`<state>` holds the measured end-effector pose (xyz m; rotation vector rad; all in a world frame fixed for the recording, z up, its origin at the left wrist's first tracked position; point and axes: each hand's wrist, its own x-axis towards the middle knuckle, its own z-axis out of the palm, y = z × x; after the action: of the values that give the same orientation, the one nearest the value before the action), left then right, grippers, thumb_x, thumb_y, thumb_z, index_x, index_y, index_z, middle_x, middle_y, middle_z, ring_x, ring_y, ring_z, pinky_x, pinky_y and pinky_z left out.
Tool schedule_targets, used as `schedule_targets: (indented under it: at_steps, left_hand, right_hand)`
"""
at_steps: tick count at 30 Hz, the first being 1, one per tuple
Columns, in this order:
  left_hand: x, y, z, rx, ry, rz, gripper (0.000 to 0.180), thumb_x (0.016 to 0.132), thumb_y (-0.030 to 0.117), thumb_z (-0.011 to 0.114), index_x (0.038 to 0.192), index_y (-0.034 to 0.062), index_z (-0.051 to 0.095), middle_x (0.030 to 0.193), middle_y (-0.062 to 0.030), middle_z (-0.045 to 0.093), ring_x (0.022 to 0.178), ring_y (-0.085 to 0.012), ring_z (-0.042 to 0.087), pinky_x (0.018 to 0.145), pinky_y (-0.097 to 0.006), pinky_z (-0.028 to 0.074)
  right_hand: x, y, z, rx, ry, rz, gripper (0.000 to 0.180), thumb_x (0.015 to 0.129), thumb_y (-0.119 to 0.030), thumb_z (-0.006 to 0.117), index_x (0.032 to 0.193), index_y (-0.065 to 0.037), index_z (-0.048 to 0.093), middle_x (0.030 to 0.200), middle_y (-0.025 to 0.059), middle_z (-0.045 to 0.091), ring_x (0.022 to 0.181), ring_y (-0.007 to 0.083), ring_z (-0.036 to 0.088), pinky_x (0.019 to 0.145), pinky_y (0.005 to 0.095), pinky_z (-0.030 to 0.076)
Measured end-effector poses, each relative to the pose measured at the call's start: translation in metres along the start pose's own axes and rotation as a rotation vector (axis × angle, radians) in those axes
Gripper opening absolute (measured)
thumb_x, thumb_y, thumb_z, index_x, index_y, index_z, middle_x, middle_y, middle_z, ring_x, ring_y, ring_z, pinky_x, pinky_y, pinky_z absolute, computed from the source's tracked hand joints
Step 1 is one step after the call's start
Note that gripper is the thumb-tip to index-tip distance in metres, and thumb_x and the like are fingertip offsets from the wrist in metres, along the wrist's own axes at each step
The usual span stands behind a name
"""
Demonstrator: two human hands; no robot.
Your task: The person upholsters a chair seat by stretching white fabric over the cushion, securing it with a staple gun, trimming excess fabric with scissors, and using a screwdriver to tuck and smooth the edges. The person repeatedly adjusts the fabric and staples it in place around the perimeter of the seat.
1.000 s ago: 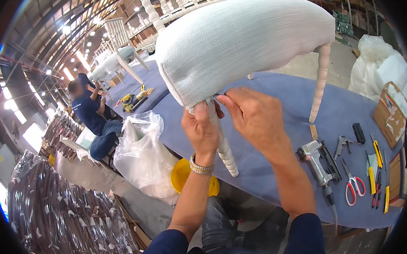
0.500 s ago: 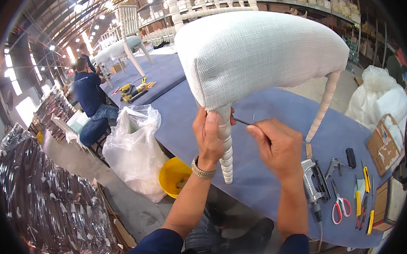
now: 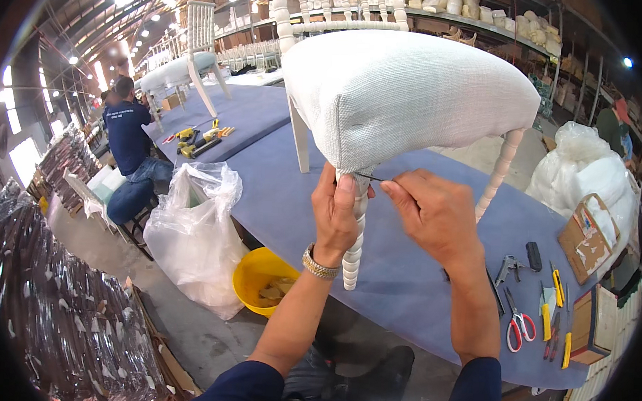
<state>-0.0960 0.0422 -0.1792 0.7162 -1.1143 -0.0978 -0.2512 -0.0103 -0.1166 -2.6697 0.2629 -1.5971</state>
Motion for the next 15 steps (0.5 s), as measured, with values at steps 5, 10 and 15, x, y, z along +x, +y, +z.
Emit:
schedule_targets:
  at_steps: [5,10,15]
  left_hand:
    - [0.000,0.000,0.002,-0.004,0.004,0.000,0.048,0.105,0.040,0.047,0.121,-0.0042,0.058,0.092,-0.0094,0.065,0.078,-0.0143,0.061,0.068,-0.029,0.050]
    - [-0.002,-0.002,0.003,0.045,0.017,0.006,0.046,0.107,0.037,0.042,0.118,-0.0046,0.058,0.096,-0.0121,0.065,0.079,-0.0171,0.062,0.070,-0.031,0.051]
    - [0.000,-0.009,0.006,0.033,0.062,0.047,0.044,0.106,0.040,0.052,0.118,-0.0023,0.059,0.085,-0.0053,0.066,0.071,-0.0102,0.061,0.062,-0.026,0.049]
  right_hand:
    - [0.006,-0.002,-0.008,-0.054,-0.072,0.018,0.018,0.094,-0.019,0.072,0.083,-0.005,0.070,0.071,0.0097,0.064,0.059,0.0286,0.061,0.054,0.0392,0.045]
    - [0.009,-0.002,-0.003,-0.044,-0.066,0.026,0.016,0.094,-0.018,0.072,0.084,-0.004,0.070,0.071,0.0101,0.065,0.059,0.0285,0.061,0.054,0.0389,0.045]
    - [0.007,-0.003,0.029,0.051,0.177,0.050,0.022,0.095,-0.024,0.071,0.078,-0.010,0.067,0.066,0.0042,0.063,0.058,0.0260,0.062,0.050,0.0376,0.045]
